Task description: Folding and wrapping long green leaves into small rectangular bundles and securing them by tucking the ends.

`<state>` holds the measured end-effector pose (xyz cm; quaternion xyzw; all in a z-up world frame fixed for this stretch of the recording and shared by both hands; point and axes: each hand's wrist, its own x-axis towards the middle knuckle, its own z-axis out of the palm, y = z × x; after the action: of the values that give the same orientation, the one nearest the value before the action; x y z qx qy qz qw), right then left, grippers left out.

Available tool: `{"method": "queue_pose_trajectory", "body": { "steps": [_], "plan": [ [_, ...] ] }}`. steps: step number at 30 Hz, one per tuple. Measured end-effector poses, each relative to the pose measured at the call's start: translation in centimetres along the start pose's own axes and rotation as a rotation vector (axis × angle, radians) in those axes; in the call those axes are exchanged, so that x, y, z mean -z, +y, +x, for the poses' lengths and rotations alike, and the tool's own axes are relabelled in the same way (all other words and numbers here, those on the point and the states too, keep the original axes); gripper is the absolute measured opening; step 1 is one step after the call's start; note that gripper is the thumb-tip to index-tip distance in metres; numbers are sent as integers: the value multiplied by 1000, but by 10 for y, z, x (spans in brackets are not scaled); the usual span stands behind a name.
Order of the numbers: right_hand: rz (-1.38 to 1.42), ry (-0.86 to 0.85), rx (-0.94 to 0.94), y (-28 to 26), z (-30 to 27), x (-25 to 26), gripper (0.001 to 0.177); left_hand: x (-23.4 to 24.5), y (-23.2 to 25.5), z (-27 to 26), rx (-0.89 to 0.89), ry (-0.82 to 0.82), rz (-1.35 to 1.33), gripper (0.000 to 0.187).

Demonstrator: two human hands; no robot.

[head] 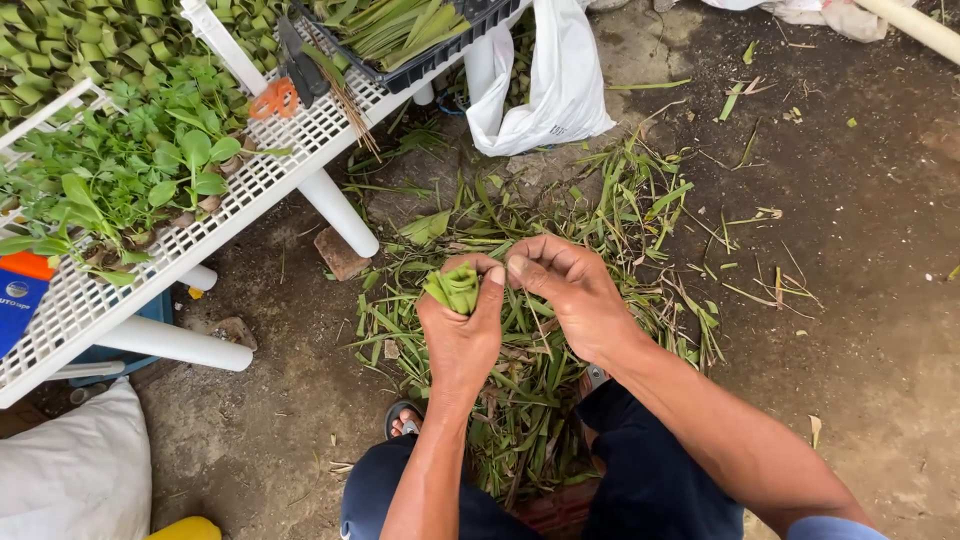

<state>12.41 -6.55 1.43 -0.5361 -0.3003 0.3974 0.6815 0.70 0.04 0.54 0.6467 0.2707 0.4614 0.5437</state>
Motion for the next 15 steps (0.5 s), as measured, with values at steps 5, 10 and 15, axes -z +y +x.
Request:
{"method": "queue_pose_trajectory", "body": {
  "steps": [5,10,15],
  "plan": [
    [351,38,-296,15,31,32,14,3,-6,3,-48,-82,257,16],
    [507,107,-358,15,35,38,13,20,8,5,384,-213,514,30],
    [443,154,-306,11,31,33,20,21,7,5,461,-322,-19,25]
  ]
}}
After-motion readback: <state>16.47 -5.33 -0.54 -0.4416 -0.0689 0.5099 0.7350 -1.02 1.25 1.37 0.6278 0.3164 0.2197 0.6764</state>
